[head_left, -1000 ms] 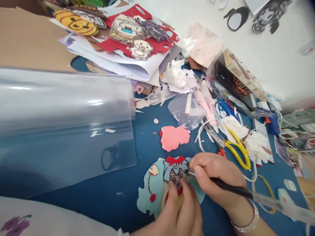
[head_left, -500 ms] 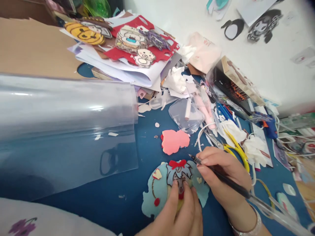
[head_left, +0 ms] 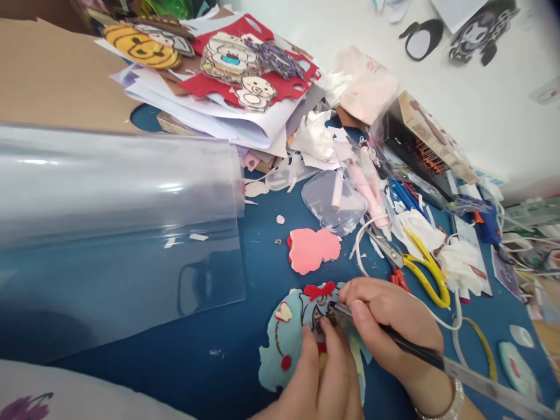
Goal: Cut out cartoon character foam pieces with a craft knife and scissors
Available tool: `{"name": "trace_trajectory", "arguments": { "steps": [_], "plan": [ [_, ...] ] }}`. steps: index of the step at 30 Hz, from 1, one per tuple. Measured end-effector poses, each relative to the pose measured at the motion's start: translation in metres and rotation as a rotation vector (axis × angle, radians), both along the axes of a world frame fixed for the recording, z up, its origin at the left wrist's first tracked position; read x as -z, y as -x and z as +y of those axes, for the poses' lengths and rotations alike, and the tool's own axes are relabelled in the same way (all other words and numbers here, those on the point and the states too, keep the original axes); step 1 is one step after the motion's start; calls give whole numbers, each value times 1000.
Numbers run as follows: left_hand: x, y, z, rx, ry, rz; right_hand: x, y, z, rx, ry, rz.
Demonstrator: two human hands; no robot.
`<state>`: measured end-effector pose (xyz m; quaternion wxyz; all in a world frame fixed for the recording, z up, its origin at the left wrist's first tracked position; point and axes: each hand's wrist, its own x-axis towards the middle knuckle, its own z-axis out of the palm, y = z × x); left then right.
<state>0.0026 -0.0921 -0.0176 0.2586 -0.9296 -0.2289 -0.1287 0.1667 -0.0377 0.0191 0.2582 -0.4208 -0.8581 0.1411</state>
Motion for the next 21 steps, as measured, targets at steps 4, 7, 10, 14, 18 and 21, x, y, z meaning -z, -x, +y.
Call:
{"name": "trace_trajectory", "arguments": {
  "steps": [4, 7, 10, 14, 18, 21],
  "plan": [
    [0, 0, 1, 2, 8, -43, 2, -1, 0, 7, -37, -36],
    [-2, 1, 1, 9, 3, 2, 2, 0, 1, 15, -55, -39],
    [-4, 2, 3, 12, -2, 41, 1, 0, 1, 4, -56, -58],
    [-4, 0, 3, 16, -2, 19, 2, 0, 1, 13, -65, -47],
    [-3, -1, 2, 3, 16, -10, 2, -1, 1, 12, -60, -37],
    [-4, -1, 1, 11, 9, -11, 2, -2, 0, 4, -70, -37]
  ]
}}
